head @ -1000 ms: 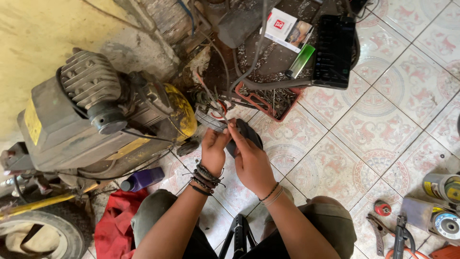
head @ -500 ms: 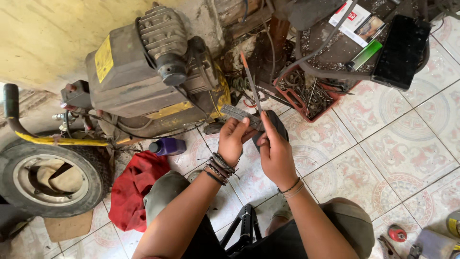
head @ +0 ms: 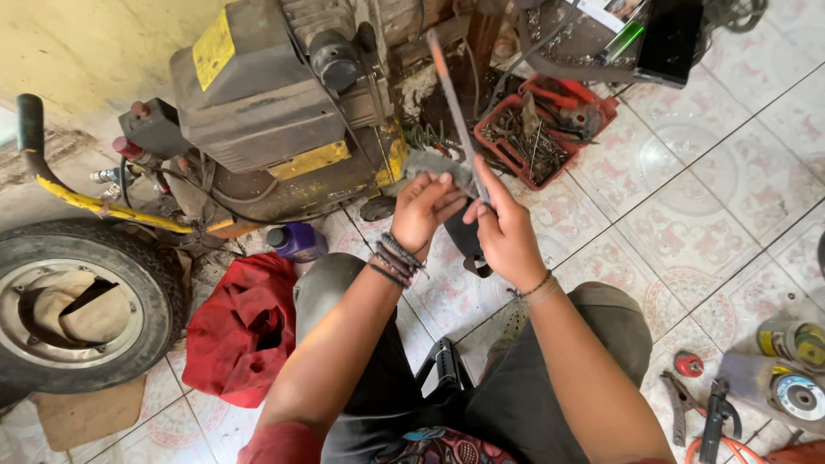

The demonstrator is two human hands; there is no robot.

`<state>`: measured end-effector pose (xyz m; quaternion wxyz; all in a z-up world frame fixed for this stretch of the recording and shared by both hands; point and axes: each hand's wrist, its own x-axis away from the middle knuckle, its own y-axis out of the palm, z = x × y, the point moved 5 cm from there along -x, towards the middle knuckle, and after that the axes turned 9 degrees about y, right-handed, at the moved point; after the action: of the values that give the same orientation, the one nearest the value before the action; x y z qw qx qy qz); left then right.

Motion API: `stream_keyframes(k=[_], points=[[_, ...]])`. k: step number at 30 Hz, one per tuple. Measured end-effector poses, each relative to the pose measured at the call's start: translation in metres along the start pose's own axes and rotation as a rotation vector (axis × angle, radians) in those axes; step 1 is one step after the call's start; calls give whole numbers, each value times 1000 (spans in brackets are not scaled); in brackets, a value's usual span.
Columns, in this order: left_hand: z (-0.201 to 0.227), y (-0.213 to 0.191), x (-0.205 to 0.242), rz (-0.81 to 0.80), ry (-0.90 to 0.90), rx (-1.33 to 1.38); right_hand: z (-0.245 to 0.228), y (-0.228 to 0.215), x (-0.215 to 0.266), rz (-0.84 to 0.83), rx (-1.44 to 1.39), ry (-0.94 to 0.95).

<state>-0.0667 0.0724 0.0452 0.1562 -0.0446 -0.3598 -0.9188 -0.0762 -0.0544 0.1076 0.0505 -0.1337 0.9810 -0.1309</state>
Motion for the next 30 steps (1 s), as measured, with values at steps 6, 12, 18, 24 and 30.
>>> stream_keyframes(k=[6,12,18,24,30], points=[[-16,-19,38,15,-81,91,-18,5,62,16,100,65],[-5,-24,54,109,-52,156,-18,28,75,62,343,-104],[-17,-46,34,178,71,152,-9,34,76,51,480,-116],[-11,-67,18,294,171,175,-12,43,83,-11,624,-91],[-32,-61,23,217,123,78,-21,42,72,29,606,-66]])
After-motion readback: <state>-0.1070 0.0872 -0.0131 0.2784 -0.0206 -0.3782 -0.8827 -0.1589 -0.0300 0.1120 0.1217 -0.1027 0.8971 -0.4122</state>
